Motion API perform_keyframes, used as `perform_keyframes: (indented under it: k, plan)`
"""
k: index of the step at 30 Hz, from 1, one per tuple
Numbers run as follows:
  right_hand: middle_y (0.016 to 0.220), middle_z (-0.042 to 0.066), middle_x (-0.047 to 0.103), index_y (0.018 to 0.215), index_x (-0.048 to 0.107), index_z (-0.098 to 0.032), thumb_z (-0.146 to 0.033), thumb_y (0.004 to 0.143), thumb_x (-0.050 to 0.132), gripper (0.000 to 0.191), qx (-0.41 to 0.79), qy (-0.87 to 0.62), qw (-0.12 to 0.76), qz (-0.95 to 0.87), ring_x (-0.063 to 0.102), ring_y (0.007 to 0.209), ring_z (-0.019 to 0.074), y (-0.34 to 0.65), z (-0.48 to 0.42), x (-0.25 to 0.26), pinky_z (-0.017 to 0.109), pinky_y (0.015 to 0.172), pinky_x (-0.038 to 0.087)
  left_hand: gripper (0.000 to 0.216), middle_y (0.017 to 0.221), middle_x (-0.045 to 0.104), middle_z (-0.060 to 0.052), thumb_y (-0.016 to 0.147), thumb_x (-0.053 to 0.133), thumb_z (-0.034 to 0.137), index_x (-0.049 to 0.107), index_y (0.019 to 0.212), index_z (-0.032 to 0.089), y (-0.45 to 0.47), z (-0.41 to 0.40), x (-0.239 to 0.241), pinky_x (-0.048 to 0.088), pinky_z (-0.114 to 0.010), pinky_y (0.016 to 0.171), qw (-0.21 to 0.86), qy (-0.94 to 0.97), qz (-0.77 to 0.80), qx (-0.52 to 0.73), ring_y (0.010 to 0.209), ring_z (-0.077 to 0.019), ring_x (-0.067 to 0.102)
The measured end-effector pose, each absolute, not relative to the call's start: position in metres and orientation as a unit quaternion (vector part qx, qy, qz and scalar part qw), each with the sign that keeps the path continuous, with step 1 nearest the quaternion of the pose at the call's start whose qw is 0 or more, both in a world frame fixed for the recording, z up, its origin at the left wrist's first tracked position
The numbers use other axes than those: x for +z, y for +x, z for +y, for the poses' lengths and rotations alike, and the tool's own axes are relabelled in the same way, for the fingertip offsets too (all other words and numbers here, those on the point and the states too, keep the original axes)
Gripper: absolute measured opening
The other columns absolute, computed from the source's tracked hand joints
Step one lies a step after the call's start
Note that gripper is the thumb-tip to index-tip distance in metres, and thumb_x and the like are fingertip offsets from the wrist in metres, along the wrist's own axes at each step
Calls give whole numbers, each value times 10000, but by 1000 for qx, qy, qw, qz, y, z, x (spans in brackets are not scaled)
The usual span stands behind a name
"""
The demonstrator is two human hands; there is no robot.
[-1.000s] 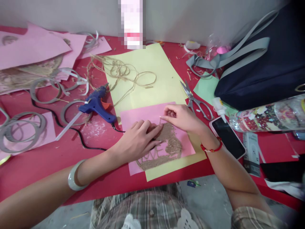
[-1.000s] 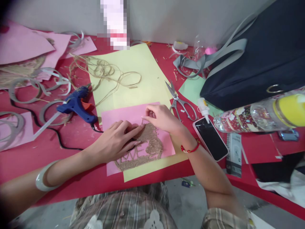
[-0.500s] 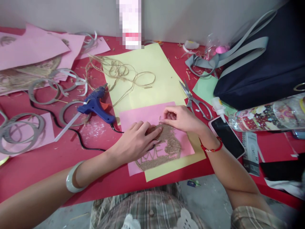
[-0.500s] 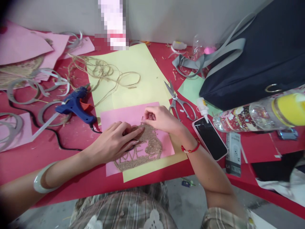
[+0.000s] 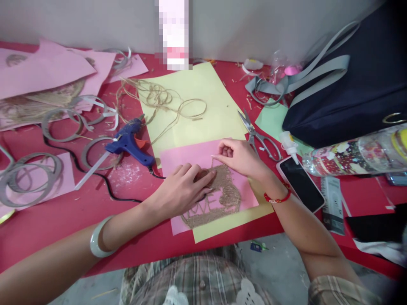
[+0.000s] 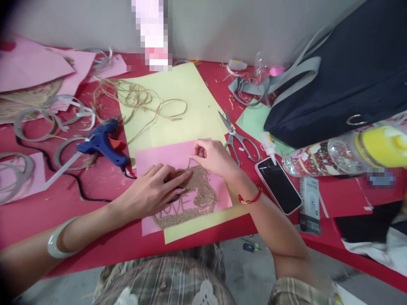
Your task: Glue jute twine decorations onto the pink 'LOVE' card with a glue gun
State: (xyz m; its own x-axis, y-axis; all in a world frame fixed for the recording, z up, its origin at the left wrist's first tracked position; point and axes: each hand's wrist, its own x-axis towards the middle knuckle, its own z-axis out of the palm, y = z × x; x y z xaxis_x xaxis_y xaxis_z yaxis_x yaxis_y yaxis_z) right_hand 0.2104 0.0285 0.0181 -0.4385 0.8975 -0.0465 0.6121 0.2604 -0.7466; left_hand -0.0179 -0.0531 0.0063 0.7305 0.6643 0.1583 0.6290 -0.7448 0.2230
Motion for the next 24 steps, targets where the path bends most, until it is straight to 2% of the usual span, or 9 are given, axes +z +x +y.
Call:
perform_keyframes:
  k: [5,8,11,14,15,17,19,22,24]
  plan:
    - [669,-39,567,768,598,-187,-298,850,765,217,388,-495,219,-746,491,628,118,212,30,16,258,631,397,457,1034,631,-145,1113,370,361,605,1409,104,-21,-53,4,542,-377,771,65,928,335,151,864,-249,595]
    - [704,-28,579,793,607,-188,-451,876,751,312,431,-494,278,-702,510,635,123,219,35,15,257,618,406,370,1006,676,-130,1105,403,309,651,1292,109,-24,-54,6,550,-362,753,42,929,308,201,860,-237,638]
    - [701,-25,570,807,589,-202,-597,947,629,422,414,-524,374,-643,491,580,117,233,44,17,257,578,387,240,983,715,-111,1072,485,246,686,1125,126,-29,-56,9,551,-347,763,26,925,276,261,860,-217,671]
    - [692,-8,583,815,581,-213,-592,1046,446,464,308,-575,420,-631,519,575,135,248,51,22,274,603,389,185,993,744,-109,1054,537,237,681,1106,134,-33,-59,11,558,-341,777,27,921,247,299,875,-207,695]
    - [698,6,599,811,579,-215,-551,1069,411,455,257,-595,409,-643,549,606,150,252,52,23,284,638,400,203,1032,754,-121,1057,545,254,675,1149,128,-34,-61,12,568,-349,809,35,925,229,302,918,-214,708]
    - [740,41,644,798,565,-217,-453,1080,422,395,149,-639,350,-669,607,704,187,258,53,25,307,713,410,329,1208,750,-168,1073,536,316,638,1292,92,-33,-66,12,571,-388,966,61,940,177,287,1126,-253,705]
    - [801,76,683,793,555,-215,-382,1050,508,310,74,-681,260,-681,639,787,222,264,52,28,321,749,407,523,1461,645,-191,1093,489,420,539,1465,55,-31,-73,11,469,-431,1181,87,961,115,234,1408,-295,567]
    - [842,85,711,821,574,-206,-371,978,655,242,59,-715,147,-680,657,813,241,274,46,34,320,743,406,728,1678,406,-144,1083,434,564,380,1616,70,-27,-82,6,313,-450,1307,111,982,72,136,1598,-312,309]
    - [855,74,721,853,594,-202,-401,932,728,253,83,-720,112,-680,668,818,242,279,41,38,315,734,411,795,1712,327,-121,1065,433,615,318,1653,92,-27,-84,3,300,-447,1313,125,984,77,98,1614,-317,258]
